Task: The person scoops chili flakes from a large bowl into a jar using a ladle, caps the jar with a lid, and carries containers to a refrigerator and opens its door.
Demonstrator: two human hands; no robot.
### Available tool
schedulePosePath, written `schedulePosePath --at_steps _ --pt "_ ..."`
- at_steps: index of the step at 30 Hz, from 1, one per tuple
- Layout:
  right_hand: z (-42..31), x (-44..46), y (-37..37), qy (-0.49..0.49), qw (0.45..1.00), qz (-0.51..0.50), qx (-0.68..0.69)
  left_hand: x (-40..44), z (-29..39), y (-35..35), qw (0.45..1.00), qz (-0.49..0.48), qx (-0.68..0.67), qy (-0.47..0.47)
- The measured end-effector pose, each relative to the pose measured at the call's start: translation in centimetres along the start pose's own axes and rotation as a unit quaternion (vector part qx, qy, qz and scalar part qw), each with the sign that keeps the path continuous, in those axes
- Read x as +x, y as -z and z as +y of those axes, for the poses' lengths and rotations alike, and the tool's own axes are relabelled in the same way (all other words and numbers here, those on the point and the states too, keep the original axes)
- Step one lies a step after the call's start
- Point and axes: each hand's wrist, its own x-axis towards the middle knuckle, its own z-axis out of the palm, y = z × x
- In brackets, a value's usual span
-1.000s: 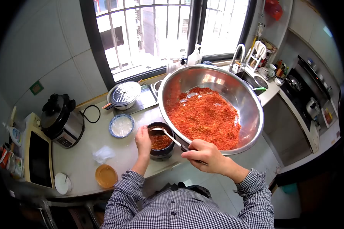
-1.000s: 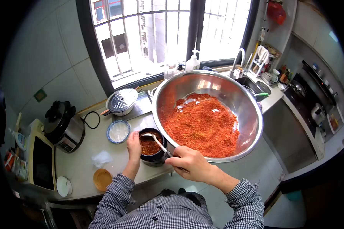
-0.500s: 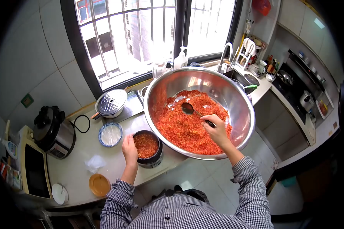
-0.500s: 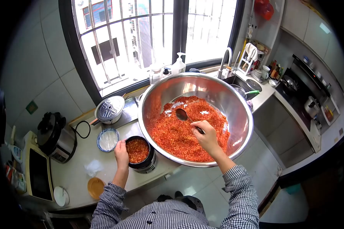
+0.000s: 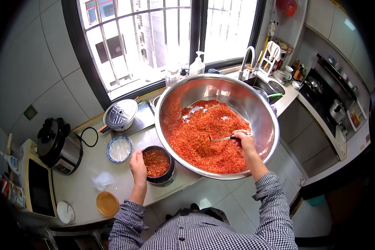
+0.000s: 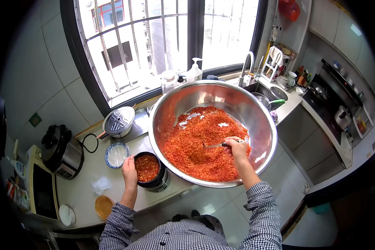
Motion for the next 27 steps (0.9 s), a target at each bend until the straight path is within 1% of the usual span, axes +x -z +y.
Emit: schedulePosePath --at_steps 3,5,9,11,15,20,27 --pt "-0.8 -1.1 0.4 -0.023 1.000 0.012 0.010 0.1 -0.5 -0.2 1.000 0.008 -0.014 -0.011" --pt "-0.9 -1.4 0.4 -0.030 0.999 0.016 0.017 0.3 -0.7 -0.1 1.000 0.002 -0.012 -0.002" --pt "-1.4 -2.1 0.0 -0.022 0.999 0.017 0.018 0.0 0.1 0.1 1.000 -0.004 0.008 -0.003" --pt "-1.8 -2.4 -0.3 -0.013 1.000 0.016 0.016 0.2 -0.4 -0.3 1.000 0.005 -0.002 -0.008" --pt "-3.1 -3.3 -1.0 -0.006 1.000 0.006 0.005 -0.2 0.6 -0.1 1.000 0.014 0.005 -0.011" --pt "-3.9 -3.5 -1.6 0.020 1.000 -0.003 0.016 0.0 -0.2 -0.3 1.000 0.016 -0.003 0.001" --pt "-7.4 -5.8 -3.6 0.044 0.998 -0.040 0.020 -0.1 0.0 -0.5 0.999 0.035 0.023 -0.028"
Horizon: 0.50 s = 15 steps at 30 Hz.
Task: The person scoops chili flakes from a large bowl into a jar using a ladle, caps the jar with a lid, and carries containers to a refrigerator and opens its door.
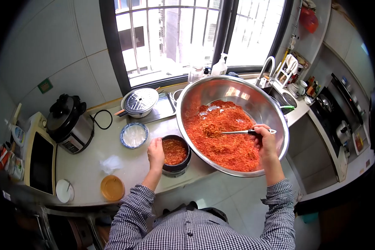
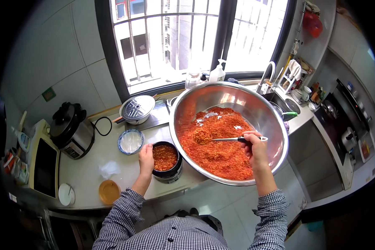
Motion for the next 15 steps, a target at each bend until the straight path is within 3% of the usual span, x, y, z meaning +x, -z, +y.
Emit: schedulePosePath --at_steps 5,10,12,14,15 --pt "-1.8 -2.1 -2.9 0.005 0.998 -0.057 -0.006 0.0 0.1 0.2 0.998 -0.028 0.023 0.043" --pt "-0.8 -4.9 -7.0 0.013 0.989 -0.132 -0.067 0.1 -0.1 0.0 0.999 -0.017 0.007 0.027" --pt "0.5 -6.9 -8.2 0.104 0.957 -0.226 -0.150 -0.1 0.3 0.1 1.000 -0.008 0.005 0.019" --pt "2.8 -8.1 -8.9 0.354 0.842 -0.316 -0.256 0.0 0.1 0.0 1.000 -0.011 0.012 0.023" --pt "2.7 -8.7 -9.0 0.410 0.792 -0.337 -0.302 0.0 0.2 0.1 1.000 -0.013 0.016 0.024"
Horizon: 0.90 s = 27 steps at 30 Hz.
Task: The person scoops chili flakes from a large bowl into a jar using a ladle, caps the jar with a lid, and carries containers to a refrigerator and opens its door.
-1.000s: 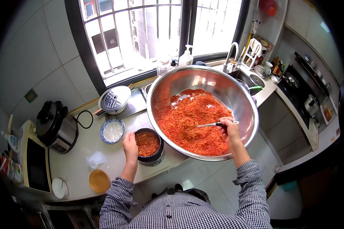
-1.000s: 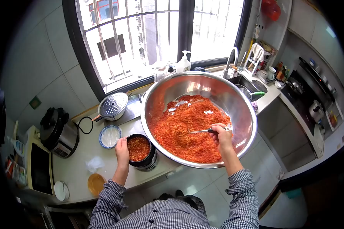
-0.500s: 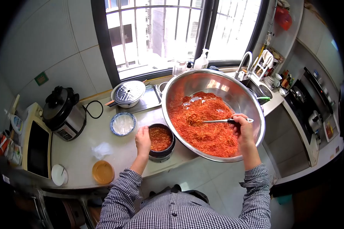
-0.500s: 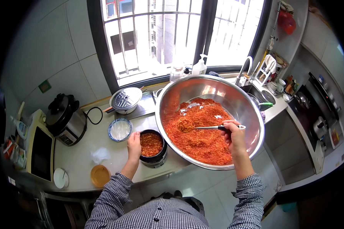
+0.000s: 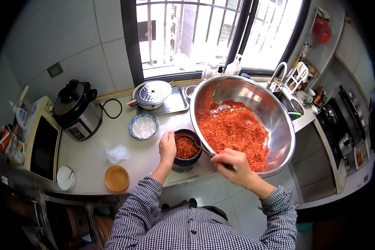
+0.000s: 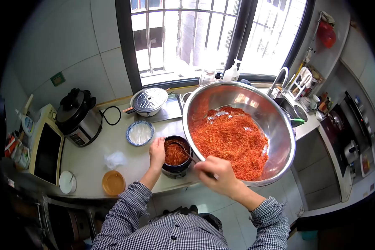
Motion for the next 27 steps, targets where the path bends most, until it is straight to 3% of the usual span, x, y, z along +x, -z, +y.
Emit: schedulePosePath --at_steps 4,7,8,10,12,15,20,27 --pt "-1.6 0.0 0.5 0.125 0.983 -0.038 -0.131 -0.2 0.5 0.3 1.000 -0.006 0.006 0.005" --pt "-1.8 0.2 1.3 0.095 0.991 0.008 -0.092 -0.1 0.2 0.2 1.000 -0.010 0.005 0.006" --pt "-1.5 0.2 1.7 0.066 0.995 0.005 -0.076 -0.1 0.1 0.1 1.000 -0.010 0.001 0.005" --pt "-1.3 -0.2 1.1 -0.090 0.991 0.068 0.075 -0.1 0.2 0.2 1.000 -0.013 -0.006 0.006" --pt "-0.3 -0.4 0.5 -0.227 0.948 0.106 0.195 -0.1 0.5 0.3 1.000 -0.018 -0.010 0.007" --pt "0.8 0.2 -0.2 -0.360 0.893 0.120 0.241 -0.1 1.0 0.5 1.000 -0.021 0.002 0.017" --pt "3.4 0.5 -1.3 -0.363 0.884 0.127 0.266 -0.2 0.0 0.3 1.000 -0.024 0.003 0.018" --pt "1.9 -0.5 -0.8 -0.204 0.954 0.113 0.187 0.0 0.5 0.4 0.999 -0.015 -0.030 0.014"
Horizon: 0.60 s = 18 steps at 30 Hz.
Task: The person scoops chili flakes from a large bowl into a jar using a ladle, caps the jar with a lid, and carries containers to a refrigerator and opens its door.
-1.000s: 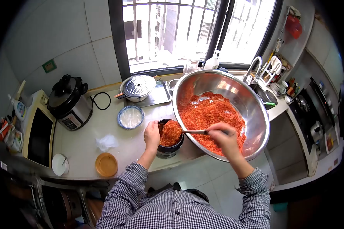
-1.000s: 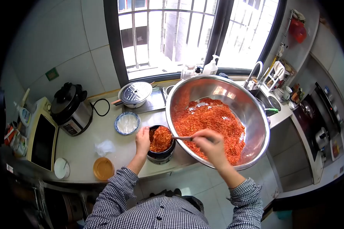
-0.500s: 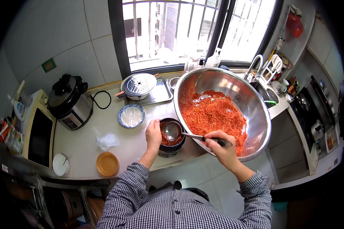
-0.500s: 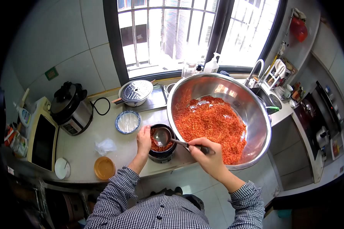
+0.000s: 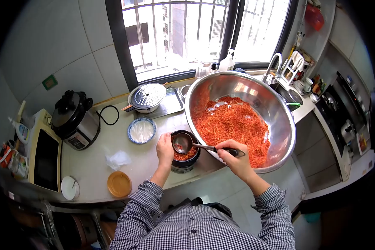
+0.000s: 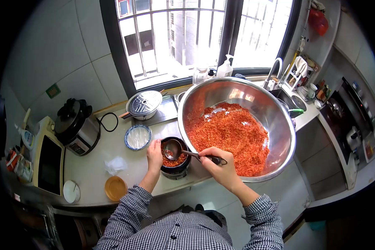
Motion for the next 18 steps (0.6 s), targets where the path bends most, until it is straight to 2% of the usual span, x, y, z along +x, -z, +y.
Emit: schedulePosePath --at_steps 5,9,10,13,16,18 --pt "-1.2 -0.2 1.5 -0.114 0.983 0.096 0.108 0.4 -1.7 -0.5 1.000 -0.006 -0.022 -0.003" --pt "0.0 0.2 5.4 -0.192 0.933 0.217 0.213 0.0 -0.1 0.0 1.000 0.000 -0.002 0.008" --pt "0.8 0.1 6.6 -0.177 0.926 0.242 0.227 0.1 -0.2 -0.1 1.000 -0.001 -0.008 0.006" --pt "1.2 -1.1 10.0 -0.158 0.938 0.258 0.167 0.1 -0.4 -0.1 1.000 -0.002 -0.013 0.000" --pt "3.5 -2.6 12.3 -0.106 0.967 0.226 -0.054 0.3 -1.1 -0.1 1.000 0.000 -0.016 -0.010" --pt "5.0 -3.5 13.4 -0.008 0.937 0.219 -0.273 0.4 -1.4 -0.1 1.000 -0.010 -0.019 -0.011"
